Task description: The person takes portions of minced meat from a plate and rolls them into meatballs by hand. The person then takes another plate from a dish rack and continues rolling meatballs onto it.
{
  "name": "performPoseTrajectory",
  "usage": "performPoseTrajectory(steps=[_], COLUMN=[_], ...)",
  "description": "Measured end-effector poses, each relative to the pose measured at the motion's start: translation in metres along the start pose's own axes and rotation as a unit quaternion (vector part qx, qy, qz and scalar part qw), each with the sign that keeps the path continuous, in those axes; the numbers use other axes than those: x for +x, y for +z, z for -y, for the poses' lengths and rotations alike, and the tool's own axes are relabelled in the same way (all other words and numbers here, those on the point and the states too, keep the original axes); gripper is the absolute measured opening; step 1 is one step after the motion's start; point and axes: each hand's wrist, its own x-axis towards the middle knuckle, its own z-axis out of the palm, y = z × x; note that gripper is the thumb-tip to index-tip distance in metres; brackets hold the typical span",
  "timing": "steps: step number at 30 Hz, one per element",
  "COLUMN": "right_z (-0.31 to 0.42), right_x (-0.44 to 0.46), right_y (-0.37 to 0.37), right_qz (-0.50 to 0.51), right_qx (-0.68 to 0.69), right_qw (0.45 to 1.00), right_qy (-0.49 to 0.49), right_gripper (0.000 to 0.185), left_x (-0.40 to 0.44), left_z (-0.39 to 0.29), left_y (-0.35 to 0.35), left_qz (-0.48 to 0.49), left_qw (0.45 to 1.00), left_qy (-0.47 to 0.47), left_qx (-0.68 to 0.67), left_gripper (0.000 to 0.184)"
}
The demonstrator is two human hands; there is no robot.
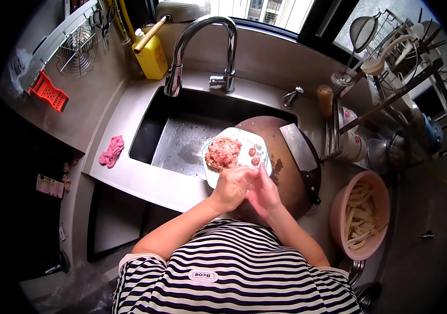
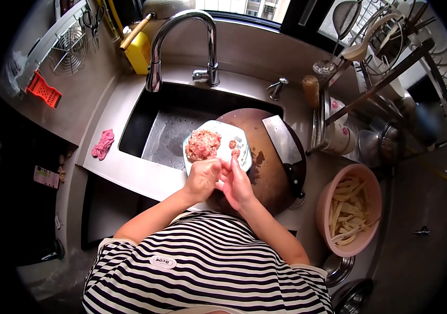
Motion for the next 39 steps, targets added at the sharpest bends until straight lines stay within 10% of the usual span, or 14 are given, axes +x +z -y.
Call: performPoseTrajectory(steps=[5, 10, 13, 18, 21, 23, 27, 28, 31, 32, 36, 37, 39], right_z=[-0.002, 0.012, 0.014, 0.013, 0.007, 0.015, 0.019, 0.020, 0.020, 0.015, 0.002, -0.001, -0.012], right_x=[0.011, 0.010, 0.011, 0.007, 0.002, -0.007, -0.016, -0.017, -0.012, -0.011, -0.003, -0.001, 0.006], right_y=[-0.009, -0.017, -0.006, 0.003, 0.014, 0.022, 0.036, 0.035, 0.023, 0.019, 0.003, -0.001, -0.005], right_qz=[0.014, -0.009, -0.039, -0.026, -0.003, 0.022, 0.086, 0.094, 0.092, 0.060, -0.020, 0.003, -0.026], right_qx=[0.159, 0.055, 0.003, -0.171, -0.399, -0.672, -0.704, -0.689, -0.615, -0.573, -0.165, -0.042, 0.081], right_qw=[0.986, 0.996, 0.999, 0.979, 0.857, 0.614, 0.533, 0.555, 0.659, 0.720, 0.983, 0.999, 0.996], right_qy=[0.042, 0.066, 0.037, -0.103, -0.327, -0.413, -0.461, -0.457, -0.424, -0.388, -0.071, -0.006, 0.014], right_gripper=[0.042, 0.033, 0.034, 0.030, 0.018, 0.017, 0.028, 0.026, 0.019, 0.020, 0.050, 0.052, 0.054], left_x=[0.002, -0.001, -0.001, 0.002, -0.011, -0.016, -0.014, -0.005, -0.005, -0.007, -0.006, -0.004, -0.003], left_z=[-0.004, 0.010, 0.012, 0.014, 0.032, 0.032, 0.028, 0.015, 0.017, 0.009, 0.003, -0.001, -0.018], left_y=[-0.001, -0.008, -0.006, -0.009, -0.015, -0.006, -0.011, -0.007, -0.033, -0.027, -0.005, -0.002, -0.007], left_qz=[0.075, 0.048, 0.028, -0.144, -0.115, -0.124, -0.061, -0.156, 0.036, -0.066, -0.056, -0.034, 0.111], left_qw=[0.944, 0.974, 0.978, 0.863, 0.780, 0.739, 0.630, 0.645, 0.671, 0.741, 0.989, 0.998, 0.956], left_qy=[0.117, -0.174, -0.165, -0.341, -0.421, -0.447, -0.458, -0.506, -0.401, -0.443, -0.106, 0.035, 0.030], left_qx=[0.300, -0.136, -0.127, -0.343, -0.449, -0.488, -0.624, -0.551, -0.623, -0.501, -0.090, 0.048, 0.269], left_gripper=[0.045, 0.034, 0.035, 0.035, 0.035, 0.035, 0.033, 0.034, 0.042, 0.050, 0.046, 0.042, 0.037])
